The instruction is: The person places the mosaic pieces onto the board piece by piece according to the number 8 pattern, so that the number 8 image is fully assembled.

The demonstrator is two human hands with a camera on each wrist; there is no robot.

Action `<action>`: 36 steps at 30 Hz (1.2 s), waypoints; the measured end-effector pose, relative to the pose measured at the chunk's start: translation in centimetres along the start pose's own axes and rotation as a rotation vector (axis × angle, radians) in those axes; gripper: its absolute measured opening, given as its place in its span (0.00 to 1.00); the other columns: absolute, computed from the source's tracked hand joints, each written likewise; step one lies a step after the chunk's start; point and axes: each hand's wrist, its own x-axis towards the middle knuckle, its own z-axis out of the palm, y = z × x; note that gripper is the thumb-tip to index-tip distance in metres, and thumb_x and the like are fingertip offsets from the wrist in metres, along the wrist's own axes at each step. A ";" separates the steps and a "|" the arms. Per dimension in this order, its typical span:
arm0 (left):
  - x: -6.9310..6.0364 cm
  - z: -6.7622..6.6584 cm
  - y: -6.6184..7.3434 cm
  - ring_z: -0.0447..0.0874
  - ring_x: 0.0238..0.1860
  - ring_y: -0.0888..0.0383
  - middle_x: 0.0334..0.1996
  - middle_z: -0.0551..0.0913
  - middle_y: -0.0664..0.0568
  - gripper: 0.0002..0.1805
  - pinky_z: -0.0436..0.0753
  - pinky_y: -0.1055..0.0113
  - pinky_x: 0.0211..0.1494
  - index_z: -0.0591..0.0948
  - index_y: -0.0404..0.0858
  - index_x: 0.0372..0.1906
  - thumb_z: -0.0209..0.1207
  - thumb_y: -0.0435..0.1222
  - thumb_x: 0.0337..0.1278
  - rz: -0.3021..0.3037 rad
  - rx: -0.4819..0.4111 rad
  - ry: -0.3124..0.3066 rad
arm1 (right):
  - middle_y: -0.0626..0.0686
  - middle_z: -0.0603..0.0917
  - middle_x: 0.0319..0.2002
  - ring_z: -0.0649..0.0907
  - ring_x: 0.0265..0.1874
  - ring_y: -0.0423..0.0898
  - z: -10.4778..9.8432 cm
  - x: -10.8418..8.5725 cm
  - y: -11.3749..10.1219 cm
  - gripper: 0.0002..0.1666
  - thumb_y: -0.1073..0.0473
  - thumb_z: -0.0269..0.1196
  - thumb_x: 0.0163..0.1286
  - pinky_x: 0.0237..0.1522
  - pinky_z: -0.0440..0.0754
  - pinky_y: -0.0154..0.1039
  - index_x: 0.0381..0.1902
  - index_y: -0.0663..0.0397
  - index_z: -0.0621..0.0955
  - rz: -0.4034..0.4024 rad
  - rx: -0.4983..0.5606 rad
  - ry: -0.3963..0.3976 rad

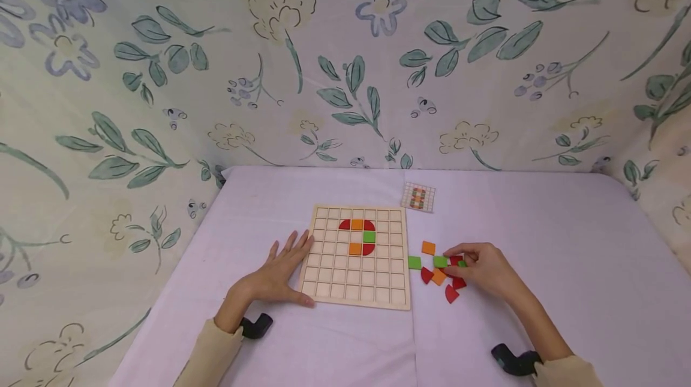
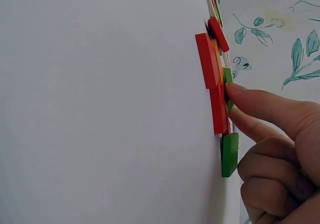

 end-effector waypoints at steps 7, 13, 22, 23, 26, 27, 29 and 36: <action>-0.1 0.0 0.0 0.24 0.85 0.42 0.86 0.33 0.47 0.77 0.30 0.32 0.82 0.40 0.41 0.85 0.77 0.64 0.40 0.004 0.003 -0.004 | 0.46 0.65 0.19 0.68 0.22 0.42 0.1 0.6 -0.3 0.25 0.51 0.76 0.62 0.21 0.63 0.35 0.52 0.60 0.87 -0.002 0.016 -0.005; -0.1 -0.1 0.1 0.23 0.85 0.42 0.86 0.33 0.47 0.77 0.29 0.32 0.82 0.40 0.41 0.85 0.77 0.64 0.40 0.010 -0.002 -0.006 | 0.47 0.65 0.17 0.68 0.20 0.42 0.0 0.7 -0.4 0.25 0.54 0.76 0.62 0.21 0.65 0.34 0.53 0.62 0.86 0.010 0.024 0.013; -0.2 -0.1 0.0 0.24 0.85 0.42 0.86 0.33 0.47 0.77 0.30 0.32 0.82 0.40 0.41 0.85 0.76 0.65 0.40 0.010 0.000 -0.004 | 0.47 0.67 0.17 0.69 0.19 0.42 -0.1 0.8 -0.7 0.23 0.57 0.74 0.64 0.20 0.67 0.33 0.55 0.62 0.86 -0.018 0.004 0.033; -0.2 -0.1 0.0 0.24 0.85 0.42 0.86 0.32 0.47 0.77 0.30 0.32 0.82 0.40 0.41 0.85 0.76 0.65 0.40 0.009 -0.001 -0.005 | 0.48 0.67 0.17 0.69 0.19 0.42 -0.1 0.8 -0.8 0.23 0.57 0.74 0.64 0.20 0.66 0.33 0.54 0.63 0.86 -0.028 0.002 0.033; -0.2 -0.1 0.0 0.24 0.85 0.41 0.86 0.33 0.47 0.77 0.29 0.32 0.82 0.40 0.40 0.85 0.77 0.64 0.40 0.011 -0.005 -0.005 | 0.48 0.67 0.17 0.70 0.19 0.43 0.0 1.0 -1.2 0.22 0.58 0.74 0.64 0.19 0.66 0.33 0.53 0.64 0.87 -0.038 -0.002 0.035; -0.2 -0.1 0.1 0.24 0.85 0.41 0.86 0.33 0.47 0.77 0.29 0.31 0.82 0.40 0.40 0.85 0.77 0.64 0.40 0.013 -0.006 -0.005 | 0.48 0.67 0.17 0.70 0.19 0.44 0.0 1.1 -1.2 0.22 0.57 0.74 0.64 0.19 0.66 0.33 0.52 0.64 0.87 -0.037 -0.006 0.041; -0.2 -0.1 0.1 0.24 0.85 0.41 0.86 0.33 0.46 0.77 0.29 0.31 0.82 0.40 0.40 0.85 0.77 0.64 0.41 0.016 -0.008 -0.006 | 0.48 0.67 0.17 0.70 0.20 0.45 0.1 1.3 -1.2 0.22 0.57 0.74 0.64 0.19 0.66 0.34 0.52 0.64 0.87 -0.031 -0.007 0.052; -0.2 -0.1 0.1 0.24 0.85 0.41 0.86 0.33 0.46 0.77 0.30 0.31 0.82 0.40 0.39 0.85 0.77 0.63 0.41 0.017 -0.013 -0.004 | 0.48 0.68 0.18 0.70 0.21 0.45 0.5 1.7 -1.3 0.22 0.55 0.75 0.63 0.19 0.65 0.34 0.50 0.62 0.88 -0.010 -0.010 0.088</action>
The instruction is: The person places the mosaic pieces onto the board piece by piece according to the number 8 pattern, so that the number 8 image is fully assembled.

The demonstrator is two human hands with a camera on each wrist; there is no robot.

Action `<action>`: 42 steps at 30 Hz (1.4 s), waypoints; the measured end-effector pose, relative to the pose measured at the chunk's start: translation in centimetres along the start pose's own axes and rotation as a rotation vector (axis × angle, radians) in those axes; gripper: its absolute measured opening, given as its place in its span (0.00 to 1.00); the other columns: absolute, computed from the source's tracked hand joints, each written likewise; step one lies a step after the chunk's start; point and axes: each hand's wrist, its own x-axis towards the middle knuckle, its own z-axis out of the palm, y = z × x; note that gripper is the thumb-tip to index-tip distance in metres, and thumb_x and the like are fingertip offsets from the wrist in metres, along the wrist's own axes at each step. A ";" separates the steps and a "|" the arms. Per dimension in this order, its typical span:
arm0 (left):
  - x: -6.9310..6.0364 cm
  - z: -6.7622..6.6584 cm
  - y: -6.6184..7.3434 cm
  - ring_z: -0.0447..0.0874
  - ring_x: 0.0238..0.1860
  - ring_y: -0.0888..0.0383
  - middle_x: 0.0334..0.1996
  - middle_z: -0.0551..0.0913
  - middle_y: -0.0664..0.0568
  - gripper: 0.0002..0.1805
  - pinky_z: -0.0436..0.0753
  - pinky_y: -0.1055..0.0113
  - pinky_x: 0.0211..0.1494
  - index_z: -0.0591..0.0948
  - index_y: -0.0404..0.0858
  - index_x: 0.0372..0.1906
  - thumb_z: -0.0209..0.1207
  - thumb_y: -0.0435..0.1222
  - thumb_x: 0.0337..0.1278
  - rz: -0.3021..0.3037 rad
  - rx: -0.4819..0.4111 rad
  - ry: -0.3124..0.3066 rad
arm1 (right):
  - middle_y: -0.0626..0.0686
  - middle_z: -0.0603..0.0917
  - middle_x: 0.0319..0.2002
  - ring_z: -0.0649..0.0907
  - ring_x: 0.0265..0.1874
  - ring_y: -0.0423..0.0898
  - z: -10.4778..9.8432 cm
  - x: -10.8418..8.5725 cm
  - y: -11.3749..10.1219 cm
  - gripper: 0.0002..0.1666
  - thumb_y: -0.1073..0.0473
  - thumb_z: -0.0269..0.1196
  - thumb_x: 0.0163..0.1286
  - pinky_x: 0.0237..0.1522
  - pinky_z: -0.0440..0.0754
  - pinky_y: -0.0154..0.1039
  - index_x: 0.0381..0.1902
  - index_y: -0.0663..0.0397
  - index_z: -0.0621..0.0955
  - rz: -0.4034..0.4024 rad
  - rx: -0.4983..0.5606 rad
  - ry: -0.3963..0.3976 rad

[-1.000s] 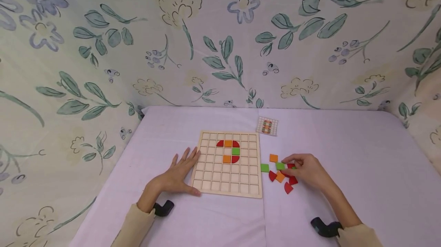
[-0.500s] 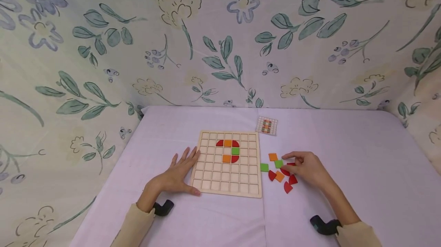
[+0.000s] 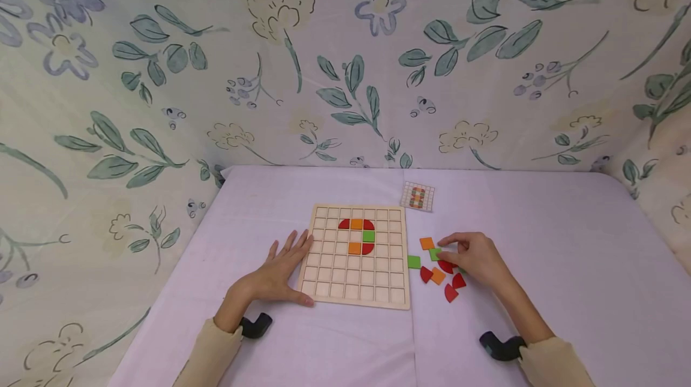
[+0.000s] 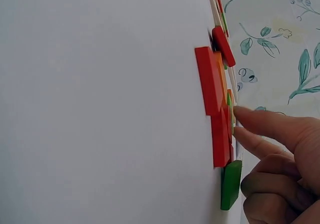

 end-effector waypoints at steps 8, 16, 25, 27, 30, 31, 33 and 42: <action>0.0 0.0 -0.1 0.24 0.85 0.41 0.86 0.33 0.47 0.77 0.30 0.31 0.82 0.40 0.40 0.85 0.77 0.64 0.41 -0.006 0.008 -0.001 | 0.48 0.68 0.18 0.70 0.19 0.45 0.4 0.0 -0.3 0.22 0.53 0.76 0.61 0.18 0.65 0.33 0.49 0.61 0.88 0.012 -0.034 0.030; 0.1 0.1 -0.2 0.24 0.85 0.41 0.86 0.33 0.46 0.76 0.30 0.31 0.82 0.40 0.40 0.85 0.77 0.64 0.40 -0.003 0.006 0.006 | 0.49 0.68 0.18 0.71 0.20 0.47 0.0 0.1 -0.2 0.25 0.51 0.76 0.61 0.18 0.65 0.35 0.50 0.63 0.87 0.039 -0.073 0.056; 0.1 0.1 0.0 0.25 0.85 0.39 0.86 0.33 0.44 0.76 0.30 0.30 0.81 0.40 0.38 0.85 0.77 0.62 0.42 0.007 -0.008 0.005 | 0.50 0.69 0.19 0.70 0.22 0.47 -0.6 -0.4 0.3 0.25 0.55 0.75 0.63 0.19 0.67 0.36 0.52 0.66 0.85 0.048 -0.057 0.066; 0.1 0.0 0.1 0.24 0.85 0.40 0.86 0.33 0.45 0.76 0.30 0.31 0.81 0.40 0.39 0.85 0.77 0.63 0.41 0.002 -0.005 0.002 | 0.50 0.68 0.19 0.70 0.22 0.47 -0.7 -0.5 0.6 0.23 0.57 0.75 0.63 0.18 0.66 0.35 0.52 0.66 0.85 0.035 -0.051 0.071; 0.1 -0.1 0.1 0.24 0.85 0.41 0.86 0.33 0.46 0.76 0.30 0.31 0.82 0.40 0.40 0.85 0.77 0.64 0.41 -0.002 0.004 0.002 | 0.50 0.68 0.19 0.69 0.22 0.46 -0.7 -0.5 0.8 0.21 0.58 0.75 0.63 0.18 0.66 0.35 0.51 0.66 0.86 0.017 -0.049 0.076; 0.2 -0.1 0.1 0.24 0.85 0.41 0.86 0.33 0.46 0.76 0.30 0.31 0.82 0.40 0.40 0.85 0.77 0.64 0.41 -0.003 0.007 0.003 | 0.49 0.68 0.19 0.69 0.22 0.46 -0.7 -0.5 0.8 0.21 0.59 0.74 0.63 0.18 0.66 0.34 0.51 0.66 0.86 0.012 -0.052 0.076; 0.2 -0.1 0.1 0.24 0.85 0.41 0.86 0.33 0.46 0.76 0.30 0.32 0.82 0.40 0.41 0.85 0.77 0.64 0.41 -0.004 0.008 0.000 | 0.49 0.68 0.19 0.70 0.21 0.46 -0.8 -0.5 0.8 0.21 0.59 0.74 0.64 0.18 0.66 0.34 0.50 0.66 0.86 0.003 -0.061 0.074; 0.2 -0.1 0.2 0.25 0.86 0.42 0.86 0.34 0.47 0.76 0.30 0.33 0.82 0.41 0.41 0.85 0.77 0.64 0.40 -0.018 0.003 0.002 | 0.49 0.68 0.16 0.70 0.17 0.45 -0.6 0.0 -1.8 0.20 0.57 0.74 0.65 0.17 0.67 0.34 0.50 0.64 0.87 -0.055 -0.066 0.058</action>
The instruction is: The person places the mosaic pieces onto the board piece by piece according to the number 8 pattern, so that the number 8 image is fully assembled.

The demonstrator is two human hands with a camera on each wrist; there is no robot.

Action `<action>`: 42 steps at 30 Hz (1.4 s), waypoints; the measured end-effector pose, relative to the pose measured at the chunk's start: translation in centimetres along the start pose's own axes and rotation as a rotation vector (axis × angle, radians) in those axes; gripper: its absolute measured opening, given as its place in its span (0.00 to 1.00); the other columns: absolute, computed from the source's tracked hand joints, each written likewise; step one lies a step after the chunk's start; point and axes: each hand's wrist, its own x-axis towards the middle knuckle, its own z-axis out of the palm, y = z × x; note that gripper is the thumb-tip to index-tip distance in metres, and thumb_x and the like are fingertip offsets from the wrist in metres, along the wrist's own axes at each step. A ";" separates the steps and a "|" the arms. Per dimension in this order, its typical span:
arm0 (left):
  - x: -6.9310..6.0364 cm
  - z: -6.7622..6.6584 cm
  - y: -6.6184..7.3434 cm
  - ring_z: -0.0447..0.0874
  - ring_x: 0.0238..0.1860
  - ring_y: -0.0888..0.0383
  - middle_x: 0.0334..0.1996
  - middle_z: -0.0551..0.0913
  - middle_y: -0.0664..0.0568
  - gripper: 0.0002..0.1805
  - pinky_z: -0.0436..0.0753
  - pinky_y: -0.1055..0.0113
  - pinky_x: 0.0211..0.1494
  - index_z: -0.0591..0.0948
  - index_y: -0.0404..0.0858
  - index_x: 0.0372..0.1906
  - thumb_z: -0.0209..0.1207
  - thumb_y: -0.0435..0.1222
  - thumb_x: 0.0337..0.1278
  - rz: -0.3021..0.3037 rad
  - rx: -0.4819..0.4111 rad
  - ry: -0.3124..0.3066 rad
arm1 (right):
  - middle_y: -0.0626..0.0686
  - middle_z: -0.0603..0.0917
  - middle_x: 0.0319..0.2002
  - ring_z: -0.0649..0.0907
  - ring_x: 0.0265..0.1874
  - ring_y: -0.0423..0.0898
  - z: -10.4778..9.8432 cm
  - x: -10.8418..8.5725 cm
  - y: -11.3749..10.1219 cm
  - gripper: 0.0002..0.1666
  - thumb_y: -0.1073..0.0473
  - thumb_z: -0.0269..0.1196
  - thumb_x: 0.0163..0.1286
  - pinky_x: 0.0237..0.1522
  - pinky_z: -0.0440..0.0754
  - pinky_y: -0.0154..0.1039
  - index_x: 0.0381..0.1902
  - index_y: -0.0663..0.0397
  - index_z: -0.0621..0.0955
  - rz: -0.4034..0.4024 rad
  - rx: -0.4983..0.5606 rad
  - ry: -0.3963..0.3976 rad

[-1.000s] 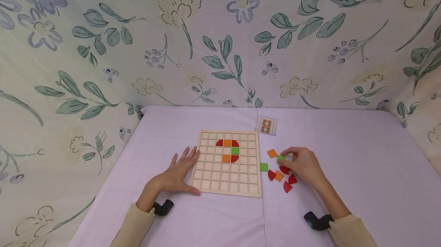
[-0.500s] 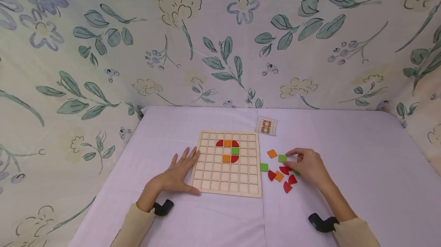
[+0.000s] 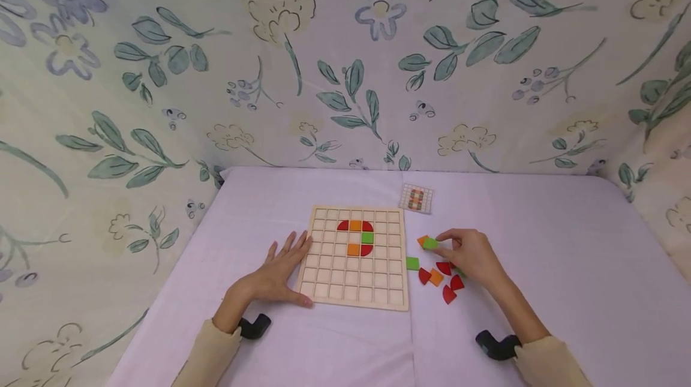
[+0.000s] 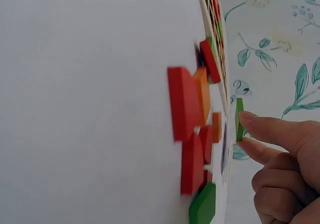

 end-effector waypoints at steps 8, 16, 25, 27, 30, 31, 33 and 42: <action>0.0 0.0 0.0 0.24 0.86 0.43 0.86 0.34 0.48 0.77 0.29 0.33 0.83 0.41 0.42 0.85 0.77 0.64 0.39 -0.008 0.002 -0.002 | 0.45 0.61 0.15 0.62 0.14 0.41 2.5 2.1 -4.9 0.20 0.55 0.76 0.63 0.16 0.59 0.31 0.48 0.60 0.89 -0.089 0.087 -0.093; 0.1 0.2 -0.3 0.24 0.86 0.43 0.86 0.33 0.49 0.77 0.29 0.33 0.83 0.40 0.42 0.85 0.77 0.65 0.39 -0.001 0.001 0.001 | 0.44 0.62 0.14 0.61 0.16 0.41 6.5 4.4 -8.8 0.16 0.54 0.78 0.61 0.20 0.58 0.31 0.41 0.58 0.91 -0.190 0.150 -0.114; 0.1 0.2 -0.4 0.25 0.86 0.43 0.86 0.34 0.48 0.77 0.30 0.34 0.83 0.41 0.42 0.85 0.77 0.65 0.39 -0.001 0.003 0.005 | 0.46 0.71 0.17 0.61 0.16 0.40 8.8 5.7 -11.4 0.13 0.57 0.76 0.62 0.21 0.59 0.31 0.41 0.60 0.90 -0.179 0.176 -0.164; 0.1 0.2 -0.4 0.25 0.86 0.43 0.86 0.34 0.48 0.77 0.30 0.34 0.83 0.41 0.42 0.85 0.77 0.65 0.39 -0.003 0.001 0.005 | 0.50 0.80 0.23 0.61 0.16 0.40 9.1 5.8 -11.6 0.13 0.59 0.76 0.62 0.22 0.61 0.32 0.41 0.61 0.90 -0.182 0.184 -0.167; 0.1 0.2 -0.4 0.25 0.86 0.43 0.86 0.34 0.48 0.77 0.30 0.34 0.83 0.41 0.42 0.85 0.77 0.65 0.39 -0.004 -0.001 0.006 | 0.54 0.85 0.30 0.62 0.17 0.39 9.4 5.8 -11.7 0.13 0.60 0.76 0.62 0.24 0.63 0.32 0.42 0.61 0.90 -0.182 0.185 -0.167; 0.1 0.2 -0.4 0.25 0.86 0.43 0.86 0.34 0.48 0.77 0.29 0.34 0.83 0.41 0.42 0.85 0.77 0.65 0.39 -0.005 -0.001 0.005 | 0.54 0.85 0.29 0.62 0.17 0.39 9.4 5.8 -11.8 0.13 0.61 0.76 0.62 0.24 0.64 0.32 0.43 0.61 0.90 -0.180 0.186 -0.165; 0.0 0.2 -0.4 0.25 0.86 0.43 0.86 0.34 0.48 0.76 0.29 0.34 0.83 0.41 0.42 0.85 0.77 0.64 0.39 -0.004 -0.001 0.005 | 0.51 0.79 0.22 0.62 0.16 0.40 9.5 5.7 -11.7 0.13 0.60 0.76 0.62 0.22 0.61 0.32 0.43 0.61 0.90 -0.175 0.186 -0.165; 0.0 0.1 -0.3 0.24 0.86 0.44 0.86 0.34 0.48 0.76 0.29 0.34 0.83 0.41 0.42 0.85 0.77 0.64 0.39 -0.010 -0.008 0.003 | 0.43 0.62 0.11 0.58 0.12 0.38 9.6 5.7 -11.6 0.13 0.60 0.76 0.63 0.18 0.56 0.30 0.43 0.60 0.90 -0.187 0.206 -0.156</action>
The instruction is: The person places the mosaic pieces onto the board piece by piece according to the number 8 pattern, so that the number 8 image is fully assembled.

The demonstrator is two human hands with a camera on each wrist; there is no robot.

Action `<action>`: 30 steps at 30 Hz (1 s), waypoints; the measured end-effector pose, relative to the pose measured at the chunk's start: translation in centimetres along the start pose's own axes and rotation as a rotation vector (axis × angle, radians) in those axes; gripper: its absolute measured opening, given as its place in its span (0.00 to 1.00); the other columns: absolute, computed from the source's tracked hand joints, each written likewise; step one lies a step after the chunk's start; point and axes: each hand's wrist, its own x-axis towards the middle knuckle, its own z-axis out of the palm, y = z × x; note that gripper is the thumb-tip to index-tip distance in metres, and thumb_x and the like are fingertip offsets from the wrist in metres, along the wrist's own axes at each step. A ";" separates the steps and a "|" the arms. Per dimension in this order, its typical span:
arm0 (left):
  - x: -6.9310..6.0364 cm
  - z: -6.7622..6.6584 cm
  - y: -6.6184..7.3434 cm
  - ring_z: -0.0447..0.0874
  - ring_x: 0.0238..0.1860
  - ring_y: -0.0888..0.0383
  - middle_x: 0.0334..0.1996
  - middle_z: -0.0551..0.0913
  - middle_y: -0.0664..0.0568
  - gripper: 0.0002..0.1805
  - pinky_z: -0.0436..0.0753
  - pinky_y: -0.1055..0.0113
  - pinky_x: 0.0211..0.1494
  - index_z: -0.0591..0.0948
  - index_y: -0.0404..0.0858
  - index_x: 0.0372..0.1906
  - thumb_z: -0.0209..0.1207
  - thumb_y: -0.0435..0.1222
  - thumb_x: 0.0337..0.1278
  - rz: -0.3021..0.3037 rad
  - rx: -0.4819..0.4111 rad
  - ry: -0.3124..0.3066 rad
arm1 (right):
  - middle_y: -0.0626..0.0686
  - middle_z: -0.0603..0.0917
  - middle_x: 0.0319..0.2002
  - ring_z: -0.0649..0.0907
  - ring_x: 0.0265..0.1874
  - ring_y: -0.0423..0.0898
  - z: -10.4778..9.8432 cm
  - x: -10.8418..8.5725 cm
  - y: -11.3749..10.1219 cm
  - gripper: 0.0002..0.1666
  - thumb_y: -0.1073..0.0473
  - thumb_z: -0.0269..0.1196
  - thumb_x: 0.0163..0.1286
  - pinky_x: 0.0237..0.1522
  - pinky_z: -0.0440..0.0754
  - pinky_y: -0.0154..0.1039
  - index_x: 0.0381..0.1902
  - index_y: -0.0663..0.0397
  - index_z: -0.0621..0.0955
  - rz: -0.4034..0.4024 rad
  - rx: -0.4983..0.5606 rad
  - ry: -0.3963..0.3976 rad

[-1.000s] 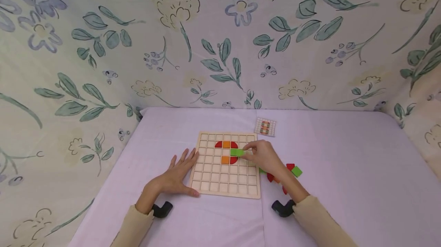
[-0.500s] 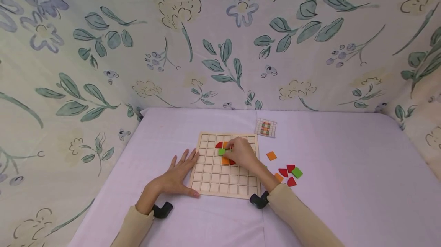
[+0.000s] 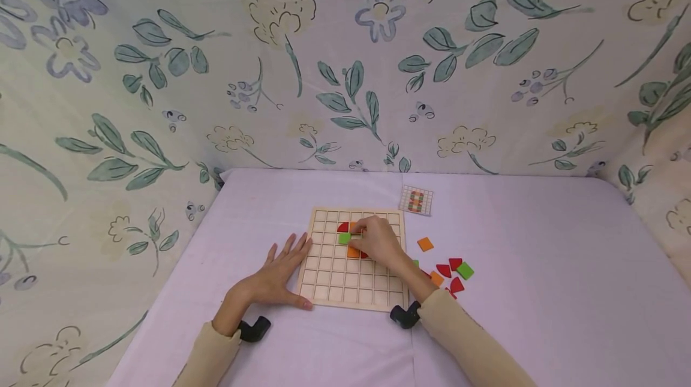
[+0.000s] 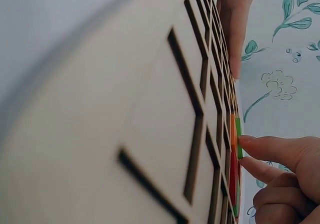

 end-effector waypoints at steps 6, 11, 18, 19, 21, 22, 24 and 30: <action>0.0 0.1 0.0 0.24 0.86 0.44 0.86 0.34 0.48 0.76 0.29 0.34 0.83 0.41 0.42 0.85 0.77 0.64 0.40 0.000 0.001 -0.001 | 0.43 0.66 0.12 0.59 0.13 0.38 0.4 0.3 0.0 0.12 0.60 0.76 0.62 0.19 0.57 0.30 0.41 0.61 0.90 -0.043 -0.018 0.008; 0.0 0.1 0.0 0.24 0.86 0.43 0.86 0.34 0.48 0.76 0.29 0.34 0.83 0.41 0.42 0.85 0.77 0.64 0.40 0.003 0.001 -0.001 | 0.46 0.72 0.14 0.61 0.16 0.39 0.6 0.4 -0.2 0.11 0.60 0.76 0.62 0.22 0.59 0.31 0.39 0.59 0.89 -0.046 -0.026 0.006; 0.0 -0.2 0.1 0.24 0.86 0.43 0.86 0.34 0.48 0.76 0.29 0.34 0.83 0.41 0.42 0.85 0.77 0.64 0.40 0.001 0.006 -0.001 | 0.53 0.83 0.22 0.65 0.16 0.39 0.7 0.4 -0.3 0.10 0.60 0.77 0.61 0.22 0.63 0.31 0.39 0.59 0.90 -0.053 -0.006 0.023; 0.0 -0.2 0.1 0.24 0.86 0.43 0.86 0.34 0.48 0.76 0.29 0.34 0.83 0.41 0.42 0.85 0.77 0.64 0.40 0.002 0.006 0.000 | 0.52 0.80 0.18 0.64 0.15 0.39 0.6 0.4 -0.3 0.11 0.60 0.77 0.61 0.21 0.63 0.31 0.39 0.59 0.90 -0.053 0.001 0.025; 0.1 -0.3 0.1 0.24 0.86 0.43 0.86 0.34 0.48 0.76 0.29 0.34 0.83 0.41 0.42 0.85 0.77 0.64 0.40 0.002 0.006 0.001 | 0.49 0.74 0.14 0.64 0.13 0.39 0.5 0.4 -0.3 0.11 0.60 0.77 0.61 0.19 0.62 0.30 0.40 0.60 0.90 -0.056 0.013 0.029; 0.1 -0.2 0.1 0.24 0.86 0.43 0.86 0.34 0.48 0.76 0.29 0.34 0.83 0.41 0.42 0.85 0.77 0.64 0.40 0.002 0.007 0.001 | 0.48 0.70 0.12 0.63 0.12 0.39 0.3 0.2 -0.4 0.12 0.60 0.76 0.62 0.19 0.61 0.30 0.40 0.60 0.90 -0.055 0.016 0.030; 0.1 -0.2 0.1 0.24 0.86 0.43 0.86 0.34 0.48 0.76 0.29 0.34 0.83 0.41 0.42 0.85 0.77 0.64 0.40 0.002 0.005 0.001 | 0.45 0.66 0.12 0.63 0.13 0.39 -0.1 -0.1 -0.5 0.12 0.59 0.76 0.63 0.19 0.60 0.31 0.41 0.60 0.90 -0.045 0.022 0.033; 0.1 0.1 -0.1 0.25 0.86 0.43 0.86 0.34 0.49 0.76 0.30 0.34 0.83 0.41 0.42 0.85 0.77 0.64 0.39 -0.001 0.014 0.001 | 0.44 0.60 0.14 0.59 0.15 0.40 -1.9 -1.9 -0.5 0.13 0.56 0.75 0.64 0.20 0.58 0.32 0.42 0.58 0.90 0.016 0.019 0.036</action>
